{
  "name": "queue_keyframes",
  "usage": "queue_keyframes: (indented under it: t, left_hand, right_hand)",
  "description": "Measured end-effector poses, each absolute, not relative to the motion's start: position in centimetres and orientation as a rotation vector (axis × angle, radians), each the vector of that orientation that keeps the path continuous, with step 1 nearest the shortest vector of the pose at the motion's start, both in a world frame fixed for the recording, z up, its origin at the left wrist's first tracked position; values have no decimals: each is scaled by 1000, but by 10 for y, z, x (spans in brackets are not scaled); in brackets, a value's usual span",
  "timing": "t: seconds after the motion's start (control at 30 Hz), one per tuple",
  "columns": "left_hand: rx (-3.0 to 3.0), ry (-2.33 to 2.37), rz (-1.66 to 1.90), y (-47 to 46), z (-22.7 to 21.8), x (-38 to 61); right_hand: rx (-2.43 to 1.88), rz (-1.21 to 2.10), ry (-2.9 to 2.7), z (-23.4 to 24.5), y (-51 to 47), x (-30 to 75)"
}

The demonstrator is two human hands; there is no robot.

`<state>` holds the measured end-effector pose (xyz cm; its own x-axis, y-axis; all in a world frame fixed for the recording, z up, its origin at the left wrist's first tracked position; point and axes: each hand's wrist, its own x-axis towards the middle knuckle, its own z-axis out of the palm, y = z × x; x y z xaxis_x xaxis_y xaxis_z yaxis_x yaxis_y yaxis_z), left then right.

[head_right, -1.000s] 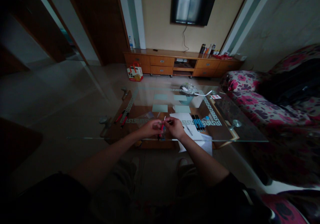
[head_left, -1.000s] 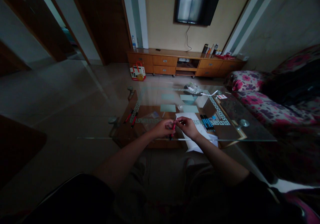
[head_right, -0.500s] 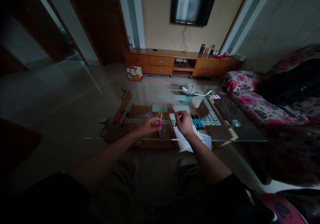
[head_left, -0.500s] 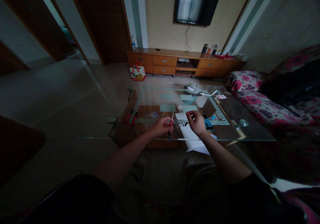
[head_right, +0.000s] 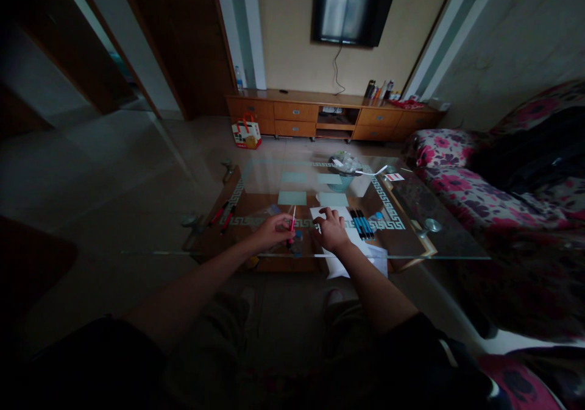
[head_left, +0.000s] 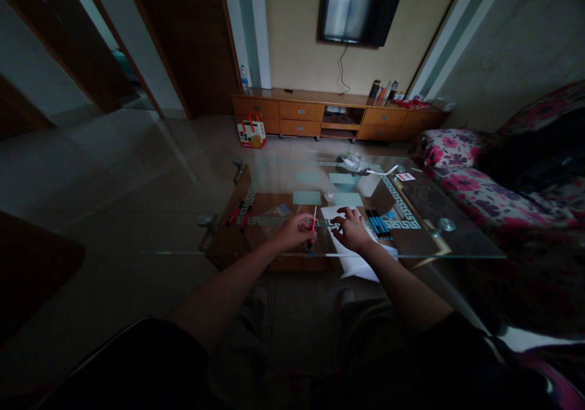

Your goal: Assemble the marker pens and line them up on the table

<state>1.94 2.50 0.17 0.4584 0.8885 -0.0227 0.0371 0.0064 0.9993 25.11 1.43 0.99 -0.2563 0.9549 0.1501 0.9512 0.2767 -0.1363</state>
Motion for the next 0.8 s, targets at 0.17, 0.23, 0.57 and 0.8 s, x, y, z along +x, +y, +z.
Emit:
queue_keyframes:
  t: [0.17,0.23,0.57,0.8]
  left_hand:
    - [1410,878,826,26,1,20]
    - [1411,876,827,26,0,21]
    - [1419,869,815,24,5,20]
    - [1416,867,818,25,3,19]
  right_hand:
    - [-1799,36,-2368,2,17,250]
    - [-1799,46,-2381,0,17,250]
    - [-1807,23,-2375,-1,17,250]
    - [-1784,39,-2364,-1,17,250]
